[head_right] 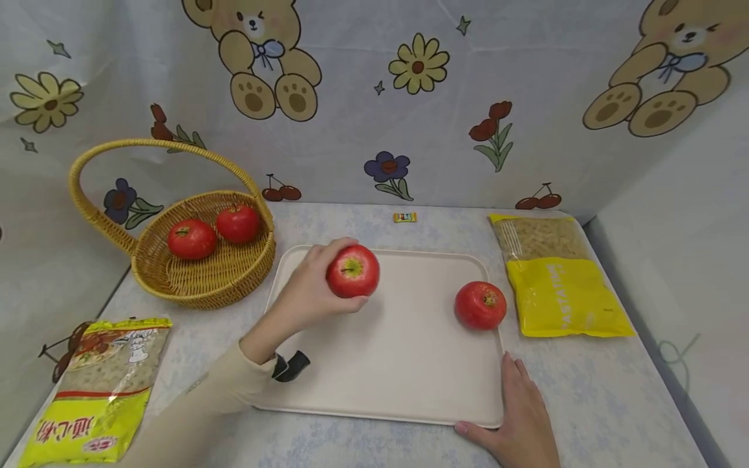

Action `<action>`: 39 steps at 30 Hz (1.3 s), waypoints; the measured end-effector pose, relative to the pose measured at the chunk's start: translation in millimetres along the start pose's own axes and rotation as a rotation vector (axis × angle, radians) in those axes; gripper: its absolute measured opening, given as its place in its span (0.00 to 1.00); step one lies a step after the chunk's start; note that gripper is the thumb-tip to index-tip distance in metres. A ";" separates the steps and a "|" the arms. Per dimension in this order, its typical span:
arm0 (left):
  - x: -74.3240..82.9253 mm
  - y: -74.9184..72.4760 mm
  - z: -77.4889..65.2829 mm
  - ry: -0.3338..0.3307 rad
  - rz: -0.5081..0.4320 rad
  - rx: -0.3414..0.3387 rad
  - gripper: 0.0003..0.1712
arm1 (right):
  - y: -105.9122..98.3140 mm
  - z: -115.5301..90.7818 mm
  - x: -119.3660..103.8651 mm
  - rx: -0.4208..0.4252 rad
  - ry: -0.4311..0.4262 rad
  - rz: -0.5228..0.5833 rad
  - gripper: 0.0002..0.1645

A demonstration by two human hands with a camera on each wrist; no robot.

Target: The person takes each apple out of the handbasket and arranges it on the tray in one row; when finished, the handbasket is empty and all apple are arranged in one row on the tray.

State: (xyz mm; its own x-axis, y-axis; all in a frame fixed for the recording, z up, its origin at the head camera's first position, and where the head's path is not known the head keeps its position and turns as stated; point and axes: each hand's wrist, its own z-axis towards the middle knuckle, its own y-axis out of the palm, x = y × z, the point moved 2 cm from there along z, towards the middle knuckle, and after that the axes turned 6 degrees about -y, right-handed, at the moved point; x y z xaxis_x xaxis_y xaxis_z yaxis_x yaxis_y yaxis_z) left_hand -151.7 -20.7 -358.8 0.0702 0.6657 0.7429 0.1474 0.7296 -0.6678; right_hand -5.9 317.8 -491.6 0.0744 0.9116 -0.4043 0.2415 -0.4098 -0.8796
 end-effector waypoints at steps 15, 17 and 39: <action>22.1 113.2 34.8 0.045 0.063 -0.166 0.47 | 1.1 3.5 -1.5 -0.011 0.011 -0.050 0.94; 23.4 119.2 37.7 0.049 0.077 -0.169 0.47 | 1.4 2.0 -0.9 0.005 -0.005 -0.039 0.94; 27.4 138.5 49.4 0.075 0.123 -0.216 0.48 | 1.3 -1.8 -0.5 0.048 -0.040 -0.033 0.93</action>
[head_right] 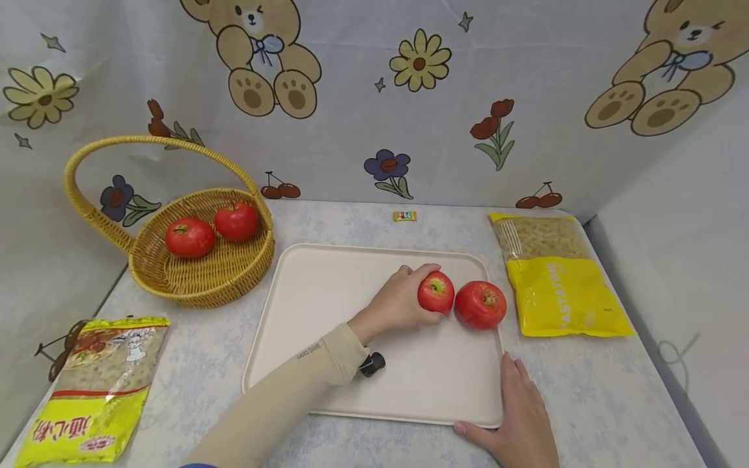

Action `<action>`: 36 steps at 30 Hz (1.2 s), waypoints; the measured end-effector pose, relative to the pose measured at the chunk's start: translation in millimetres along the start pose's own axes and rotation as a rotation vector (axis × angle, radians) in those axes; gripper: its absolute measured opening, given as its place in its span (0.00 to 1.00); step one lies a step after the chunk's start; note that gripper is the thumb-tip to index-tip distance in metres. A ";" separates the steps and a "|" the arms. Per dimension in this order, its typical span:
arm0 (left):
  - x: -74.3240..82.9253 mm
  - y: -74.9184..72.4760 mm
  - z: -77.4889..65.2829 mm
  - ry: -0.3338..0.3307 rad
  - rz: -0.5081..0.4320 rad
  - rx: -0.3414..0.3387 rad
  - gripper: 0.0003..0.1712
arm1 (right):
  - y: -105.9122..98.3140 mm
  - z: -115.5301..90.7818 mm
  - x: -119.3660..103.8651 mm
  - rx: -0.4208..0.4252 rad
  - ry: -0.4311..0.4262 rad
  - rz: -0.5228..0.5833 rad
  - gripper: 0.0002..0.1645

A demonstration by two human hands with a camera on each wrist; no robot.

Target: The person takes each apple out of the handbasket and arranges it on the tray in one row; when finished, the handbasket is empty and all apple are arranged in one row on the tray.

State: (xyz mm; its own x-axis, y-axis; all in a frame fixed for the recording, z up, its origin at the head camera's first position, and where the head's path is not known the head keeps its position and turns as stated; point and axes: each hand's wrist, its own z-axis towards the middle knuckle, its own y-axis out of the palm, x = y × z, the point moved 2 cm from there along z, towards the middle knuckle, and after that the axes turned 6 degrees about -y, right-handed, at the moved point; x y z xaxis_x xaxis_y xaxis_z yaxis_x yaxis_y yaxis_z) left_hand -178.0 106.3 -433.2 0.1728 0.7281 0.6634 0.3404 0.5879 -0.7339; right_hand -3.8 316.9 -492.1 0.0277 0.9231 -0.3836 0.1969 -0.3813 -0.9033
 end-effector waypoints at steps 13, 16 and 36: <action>-8.0 0.8 1.8 0.040 -0.074 -0.059 0.51 | 0.9 5.3 -1.6 -0.048 0.033 -0.001 0.93; -10.8 -0.5 -0.1 0.049 -0.056 -0.055 0.53 | 2.0 6.6 -1.6 -0.067 0.043 0.002 0.93; -70.5 -145.2 -93.6 -0.072 -0.139 0.297 0.40 | 5.8 9.5 1.6 -0.093 0.075 0.008 0.94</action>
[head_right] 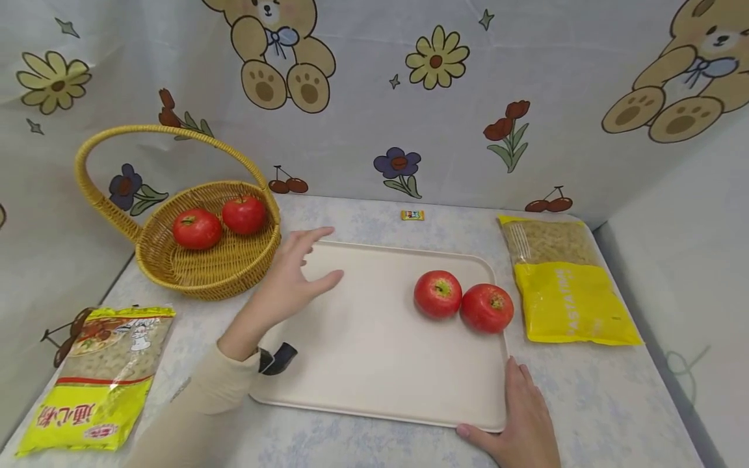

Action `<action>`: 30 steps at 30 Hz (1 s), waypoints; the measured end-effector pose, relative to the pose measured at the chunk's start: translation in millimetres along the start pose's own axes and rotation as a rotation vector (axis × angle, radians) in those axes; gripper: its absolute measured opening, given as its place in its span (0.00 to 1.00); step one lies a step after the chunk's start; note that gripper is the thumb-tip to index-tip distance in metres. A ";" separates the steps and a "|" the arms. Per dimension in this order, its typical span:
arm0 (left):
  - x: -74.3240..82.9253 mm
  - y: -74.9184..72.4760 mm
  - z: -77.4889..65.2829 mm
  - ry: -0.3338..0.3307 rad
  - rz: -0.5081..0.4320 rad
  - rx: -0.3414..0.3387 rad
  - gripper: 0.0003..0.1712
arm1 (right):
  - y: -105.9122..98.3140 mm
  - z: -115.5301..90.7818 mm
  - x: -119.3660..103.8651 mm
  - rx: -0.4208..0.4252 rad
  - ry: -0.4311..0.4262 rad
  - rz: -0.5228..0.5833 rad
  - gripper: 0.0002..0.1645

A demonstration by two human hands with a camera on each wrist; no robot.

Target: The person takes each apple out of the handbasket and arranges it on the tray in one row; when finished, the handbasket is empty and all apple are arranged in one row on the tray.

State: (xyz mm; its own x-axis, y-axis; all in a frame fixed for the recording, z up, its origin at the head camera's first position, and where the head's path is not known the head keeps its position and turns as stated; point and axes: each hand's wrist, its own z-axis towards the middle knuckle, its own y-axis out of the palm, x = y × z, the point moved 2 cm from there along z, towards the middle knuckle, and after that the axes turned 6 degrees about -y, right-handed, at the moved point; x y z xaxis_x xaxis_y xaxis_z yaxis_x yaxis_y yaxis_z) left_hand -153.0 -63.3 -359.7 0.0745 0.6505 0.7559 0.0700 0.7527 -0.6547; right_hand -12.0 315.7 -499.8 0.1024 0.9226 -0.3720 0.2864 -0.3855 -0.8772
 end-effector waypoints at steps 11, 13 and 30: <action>-77.7 -87.5 0.7 -0.181 0.064 0.381 0.34 | -2.7 0.0 -1.1 -0.003 0.012 -0.006 0.95; -94.1 -96.7 6.9 -0.242 0.072 0.401 0.38 | -3.2 0.0 -1.0 -0.005 0.011 -0.007 0.95; -166.7 -128.0 51.7 -0.562 0.100 0.353 0.56 | -2.6 0.3 -0.5 -0.006 0.014 -0.005 0.95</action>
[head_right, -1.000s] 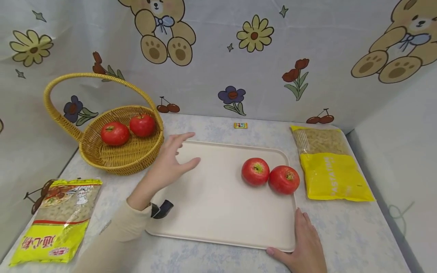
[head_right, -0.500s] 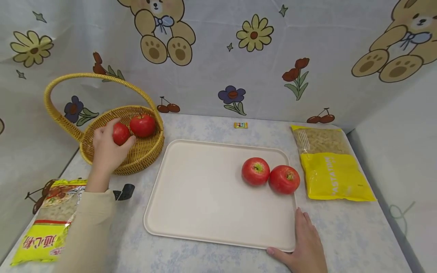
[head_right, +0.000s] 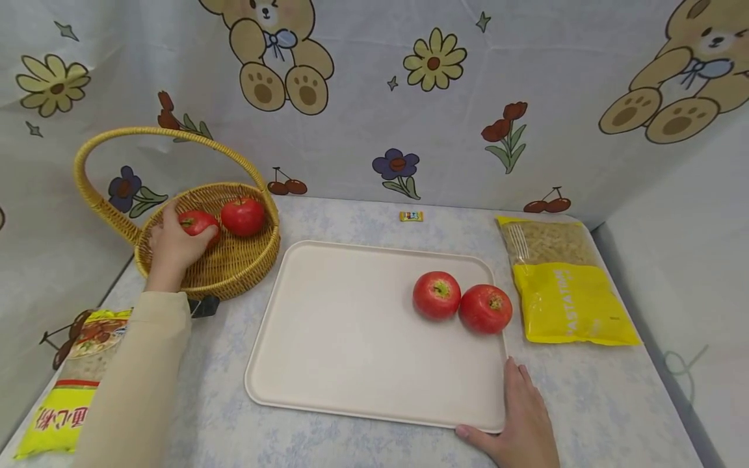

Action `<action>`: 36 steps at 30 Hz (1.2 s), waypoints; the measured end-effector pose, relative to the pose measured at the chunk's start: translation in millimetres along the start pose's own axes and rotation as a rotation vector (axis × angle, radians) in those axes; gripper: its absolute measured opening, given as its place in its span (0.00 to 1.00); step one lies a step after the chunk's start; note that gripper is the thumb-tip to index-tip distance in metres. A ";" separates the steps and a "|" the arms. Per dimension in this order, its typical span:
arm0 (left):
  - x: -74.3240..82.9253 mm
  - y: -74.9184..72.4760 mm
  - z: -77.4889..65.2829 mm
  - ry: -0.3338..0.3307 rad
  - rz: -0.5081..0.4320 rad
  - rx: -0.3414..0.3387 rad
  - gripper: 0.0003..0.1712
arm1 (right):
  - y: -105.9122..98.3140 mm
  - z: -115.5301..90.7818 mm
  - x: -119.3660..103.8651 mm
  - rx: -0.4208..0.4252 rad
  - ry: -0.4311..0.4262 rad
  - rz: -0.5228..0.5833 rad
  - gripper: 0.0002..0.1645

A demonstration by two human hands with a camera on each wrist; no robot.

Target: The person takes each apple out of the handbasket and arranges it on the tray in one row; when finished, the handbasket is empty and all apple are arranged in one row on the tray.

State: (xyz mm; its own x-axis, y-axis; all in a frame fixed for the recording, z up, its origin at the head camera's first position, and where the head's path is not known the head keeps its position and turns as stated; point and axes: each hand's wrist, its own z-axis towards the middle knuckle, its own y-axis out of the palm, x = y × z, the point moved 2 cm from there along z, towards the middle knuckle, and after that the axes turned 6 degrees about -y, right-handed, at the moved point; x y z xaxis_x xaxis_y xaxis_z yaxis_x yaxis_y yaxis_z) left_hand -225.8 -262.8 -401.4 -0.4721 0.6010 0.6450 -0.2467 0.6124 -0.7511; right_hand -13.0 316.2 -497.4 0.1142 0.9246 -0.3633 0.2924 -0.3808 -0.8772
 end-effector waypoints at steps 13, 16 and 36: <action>-8.9 6.9 6.7 -0.090 -0.006 -0.042 0.59 | 1.2 -2.8 0.8 0.048 -0.037 0.001 0.94; -9.2 7.4 6.4 -0.072 0.022 -0.035 0.59 | 1.1 -2.0 0.9 0.034 -0.019 0.001 0.95; 18.2 -16.6 -29.0 0.079 -0.050 -0.024 0.60 | -0.7 -5.3 -0.2 0.054 -0.053 0.019 0.94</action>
State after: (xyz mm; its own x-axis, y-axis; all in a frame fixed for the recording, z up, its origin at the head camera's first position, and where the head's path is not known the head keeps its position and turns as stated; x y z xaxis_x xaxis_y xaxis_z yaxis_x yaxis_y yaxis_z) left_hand -205.8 -247.2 -373.1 -0.3915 0.6069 0.6917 -0.2478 0.6543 -0.7144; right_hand -8.3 316.3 -495.0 0.0682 0.9161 -0.3952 0.2392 -0.3996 -0.8849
